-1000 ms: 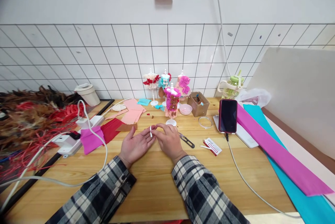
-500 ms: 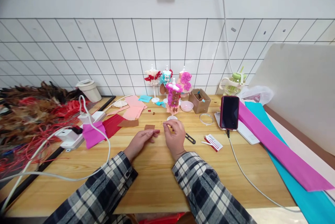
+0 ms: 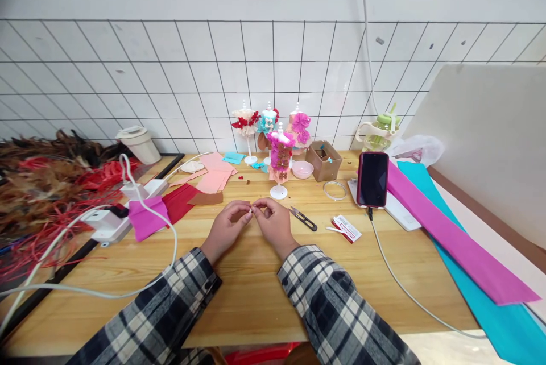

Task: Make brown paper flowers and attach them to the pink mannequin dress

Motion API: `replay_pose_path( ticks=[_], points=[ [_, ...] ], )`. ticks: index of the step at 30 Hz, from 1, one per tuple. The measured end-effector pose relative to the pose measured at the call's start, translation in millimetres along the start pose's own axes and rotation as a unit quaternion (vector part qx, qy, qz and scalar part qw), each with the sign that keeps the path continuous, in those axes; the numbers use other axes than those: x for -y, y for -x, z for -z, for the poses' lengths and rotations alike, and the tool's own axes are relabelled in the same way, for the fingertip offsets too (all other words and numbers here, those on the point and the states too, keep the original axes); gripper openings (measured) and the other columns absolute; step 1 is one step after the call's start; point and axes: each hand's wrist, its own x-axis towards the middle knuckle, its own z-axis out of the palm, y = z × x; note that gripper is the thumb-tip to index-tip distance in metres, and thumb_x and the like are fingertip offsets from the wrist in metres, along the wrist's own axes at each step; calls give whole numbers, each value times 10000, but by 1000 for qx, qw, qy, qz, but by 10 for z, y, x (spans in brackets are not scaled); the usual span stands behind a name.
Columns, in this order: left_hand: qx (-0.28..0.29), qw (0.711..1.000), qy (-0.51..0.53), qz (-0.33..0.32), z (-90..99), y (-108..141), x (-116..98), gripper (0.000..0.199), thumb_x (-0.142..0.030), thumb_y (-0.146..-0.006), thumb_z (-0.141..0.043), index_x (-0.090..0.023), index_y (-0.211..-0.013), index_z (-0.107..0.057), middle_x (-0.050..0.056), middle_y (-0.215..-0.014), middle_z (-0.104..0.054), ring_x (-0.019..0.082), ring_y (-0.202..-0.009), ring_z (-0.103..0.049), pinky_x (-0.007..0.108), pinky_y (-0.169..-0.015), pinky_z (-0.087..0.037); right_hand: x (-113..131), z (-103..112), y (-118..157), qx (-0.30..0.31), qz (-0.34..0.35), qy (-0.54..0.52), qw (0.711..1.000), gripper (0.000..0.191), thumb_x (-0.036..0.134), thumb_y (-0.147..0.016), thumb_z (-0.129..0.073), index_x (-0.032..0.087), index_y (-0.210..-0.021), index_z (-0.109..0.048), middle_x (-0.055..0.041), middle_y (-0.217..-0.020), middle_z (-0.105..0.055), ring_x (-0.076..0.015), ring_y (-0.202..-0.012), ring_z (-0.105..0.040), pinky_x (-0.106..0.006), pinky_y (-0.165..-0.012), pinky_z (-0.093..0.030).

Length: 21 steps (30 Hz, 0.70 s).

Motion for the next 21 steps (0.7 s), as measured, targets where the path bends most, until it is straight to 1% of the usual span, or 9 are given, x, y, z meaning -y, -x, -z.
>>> replay_pose_path(
  ticks=[3,7,9,12,14,16,18,20,21],
  points=[
    [1,1000,-2,-13,-7,0,36,152,-311,-841,-570,-189,-828,-658,75,-944,-642,195,-961,-588,355,-899,-458,-3,-6,-3,8,-16,-26,1000,181,346,-736,-611,182,-800,-651,5,-677,-624,-80,-467,-399,-210,-454,-337],
    [9,1000,-9,-14,0,-3,66,131,-299,-833,-579,-189,-817,-647,68,-903,-640,194,-922,-590,348,-868,-462,-24,4,-14,38,-18,-62,997,166,339,-741,-600,186,-792,-638,-15,-730,-648,-112,-569,-513,-228,-538,-414],
    [14,1000,-11,-17,8,-6,70,126,-294,-834,-576,-188,-815,-641,67,-904,-639,191,-915,-589,346,-865,-460,-33,12,-21,44,-19,-66,997,163,336,-745,-597,184,-785,-639,-27,-753,-664,-128,-618,-554,-241,-579,-441],
    [20,999,-15,-25,12,-8,71,124,-292,-832,-577,-187,-809,-639,66,-914,-643,190,-925,-587,339,-867,-458,-44,19,-34,41,-24,-52,998,178,344,-746,-597,179,-781,-651,-36,-766,-680,-138,-641,-575,-249,-598,-457],
    [18,999,-26,-22,12,-9,74,129,-301,-829,-581,-189,-815,-644,62,-921,-648,188,-928,-589,335,-871,-455,-53,23,-46,31,-28,-29,999,196,358,-743,-600,178,-780,-668,-34,-754,-685,-135,-628,-569,-245,-590,-456],
    [-3,999,-38,2,17,-9,79,157,-323,-808,-607,-189,-879,-646,56,-915,-654,182,-891,-598,321,-835,-467,-67,33,-61,11,-32,-2,999,215,372,-737,-608,177,-781,-687,-30,-746,-690,-129,-604,-554,-241,-580,-449],
    [-40,997,-45,41,31,-7,77,227,-355,-781,-633,-179,-923,-638,48,-862,-655,168,-794,-601,289,-735,-483,-85,55,-79,-28,-41,23,998,236,387,-741,-609,177,-791,-704,-27,-730,-689,-123,-569,-531,-244,-565,-438],
    [-64,995,-47,63,47,0,63,240,-386,-776,-633,-167,-871,-643,34,-770,-643,147,-675,-577,254,-621,-466,-99,83,-91,-70,-45,51,995,248,394,-757,-602,181,-813,-716,-24,-725,-685,-123,-553,-518,-251,-565,-431],
    [-60,995,-47,63,50,4,53,236,-396,-782,-623,-165,-820,-651,27,-725,-635,138,-633,-560,244,-585,-451,-102,95,-93,-84,-36,68,993,245,391,-768,-597,185,-819,-719,-24,-737,-684,-125,-561,-520,-256,-577,-431]
  ],
)
